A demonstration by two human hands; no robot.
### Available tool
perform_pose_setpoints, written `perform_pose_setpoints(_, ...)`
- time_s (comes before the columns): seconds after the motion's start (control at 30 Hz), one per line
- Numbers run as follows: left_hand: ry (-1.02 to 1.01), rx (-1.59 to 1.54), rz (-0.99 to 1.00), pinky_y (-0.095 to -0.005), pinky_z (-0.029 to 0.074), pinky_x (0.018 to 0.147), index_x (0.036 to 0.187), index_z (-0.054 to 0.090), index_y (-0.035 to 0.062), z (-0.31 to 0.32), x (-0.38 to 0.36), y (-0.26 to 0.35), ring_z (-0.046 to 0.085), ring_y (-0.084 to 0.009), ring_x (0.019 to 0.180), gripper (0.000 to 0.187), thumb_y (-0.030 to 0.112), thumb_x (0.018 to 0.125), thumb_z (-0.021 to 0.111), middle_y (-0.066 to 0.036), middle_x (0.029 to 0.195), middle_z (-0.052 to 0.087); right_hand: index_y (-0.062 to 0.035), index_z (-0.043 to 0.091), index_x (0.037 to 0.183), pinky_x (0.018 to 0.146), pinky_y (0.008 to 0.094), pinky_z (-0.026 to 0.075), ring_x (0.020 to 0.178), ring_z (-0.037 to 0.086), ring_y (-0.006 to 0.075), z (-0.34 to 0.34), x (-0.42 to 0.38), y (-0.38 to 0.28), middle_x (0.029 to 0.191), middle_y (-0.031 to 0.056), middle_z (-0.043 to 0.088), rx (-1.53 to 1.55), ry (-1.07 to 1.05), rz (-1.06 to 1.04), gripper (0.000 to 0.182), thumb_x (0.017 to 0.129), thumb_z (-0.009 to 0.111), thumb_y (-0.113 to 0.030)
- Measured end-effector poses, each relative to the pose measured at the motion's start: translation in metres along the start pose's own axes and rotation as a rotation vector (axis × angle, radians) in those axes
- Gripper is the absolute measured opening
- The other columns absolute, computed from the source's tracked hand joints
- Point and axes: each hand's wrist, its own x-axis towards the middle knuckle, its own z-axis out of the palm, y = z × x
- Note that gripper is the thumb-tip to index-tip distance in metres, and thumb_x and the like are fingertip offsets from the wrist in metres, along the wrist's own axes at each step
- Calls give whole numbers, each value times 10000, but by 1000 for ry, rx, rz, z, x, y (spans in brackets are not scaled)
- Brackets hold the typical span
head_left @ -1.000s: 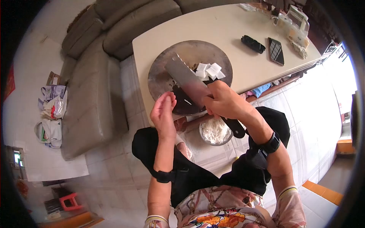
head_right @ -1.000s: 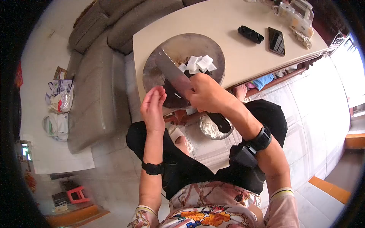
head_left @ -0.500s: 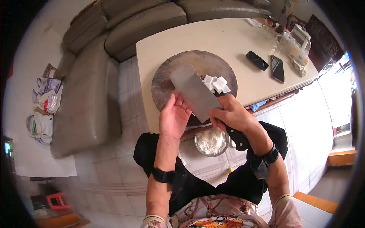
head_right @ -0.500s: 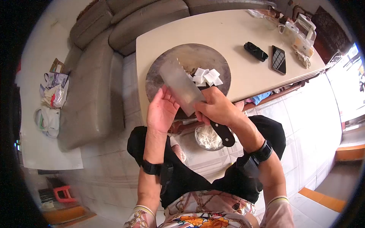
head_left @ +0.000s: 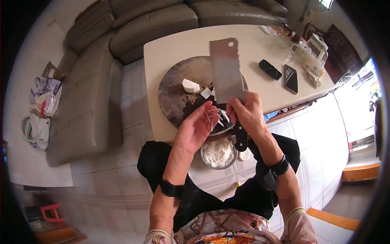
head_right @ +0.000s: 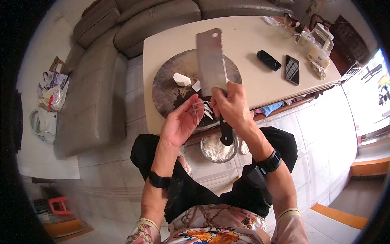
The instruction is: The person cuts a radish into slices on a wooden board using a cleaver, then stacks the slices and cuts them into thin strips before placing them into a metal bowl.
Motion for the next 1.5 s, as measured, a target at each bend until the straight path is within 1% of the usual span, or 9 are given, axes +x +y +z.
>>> perform_pose_setpoints(0.17,20,-107,108,-349,529,871,1151,556,-33,-13,-5,6,604,-223,954,244,103,948,553,-125,1041,602,35,555,699,411,269,399,462,525,89,-28,-24,-19,557,43,558,-205,49,-14,247,867,540,-145)
perform_pose_setpoints(0.3,-80,-403,175,-320,516,774,1041,591,-33,-9,-15,17,560,-204,862,164,82,924,583,-108,944,580,68,545,733,493,389,441,488,552,351,-44,-55,-10,556,194,535,-669,-9,-209,180,830,553,-84)
perform_pose_setpoints(0.4,-76,-677,183,-318,496,742,959,609,-4,0,-32,26,531,-187,823,122,102,940,552,-91,889,559,68,546,745,532,442,439,569,538,440,-52,-74,-14,597,250,518,-765,-74,-190,156,817,568,-69)
perform_pose_setpoints(0.5,-174,-741,212,-315,491,733,933,617,-11,-15,-35,17,534,-194,818,148,105,947,526,-100,887,559,71,547,733,468,390,384,446,456,258,-54,-89,-17,539,216,450,-749,-87,-144,189,836,599,-79)
perform_pose_setpoints(0.73,-155,-825,217,-305,507,728,979,594,-30,-20,-33,5,543,-198,814,118,63,934,538,-120,905,564,64,580,802,468,323,397,480,463,145,-30,-120,-29,555,93,524,-574,-230,22,138,869,578,-56)
perform_pose_setpoints(0.93,-213,-800,294,-307,505,761,993,593,-38,-24,-35,2,554,-208,837,120,47,939,527,-137,928,566,23,558,776,487,422,444,560,574,387,-5,-134,-27,593,203,531,-701,-276,-185,89,819,603,-40)
perform_pose_setpoints(1.13,-174,-830,329,-331,502,789,988,600,-42,-27,-38,2,570,-214,845,136,37,946,497,-139,923,585,39,584,977,494,395,478,566,600,356,5,-144,-21,682,169,601,-844,-260,-325,190,804,602,-38)
perform_pose_setpoints(1.23,136,-789,468,-334,505,795,985,601,-34,-16,-41,0,577,-212,841,152,67,958,490,-129,904,602,40,577,988,491,391,475,570,605,342,7,-147,-20,687,159,597,-846,-318,-369,204,801,602,-37)
perform_pose_setpoints(1.5,111,-648,250,-322,502,760,950,610,-4,-26,-48,-11,571,-204,824,196,147,974,488,-99,881,602,13,557,872,512,426,464,597,585,379,-14,-134,-24,673,172,561,-947,-113,-331,65,822,579,-22)
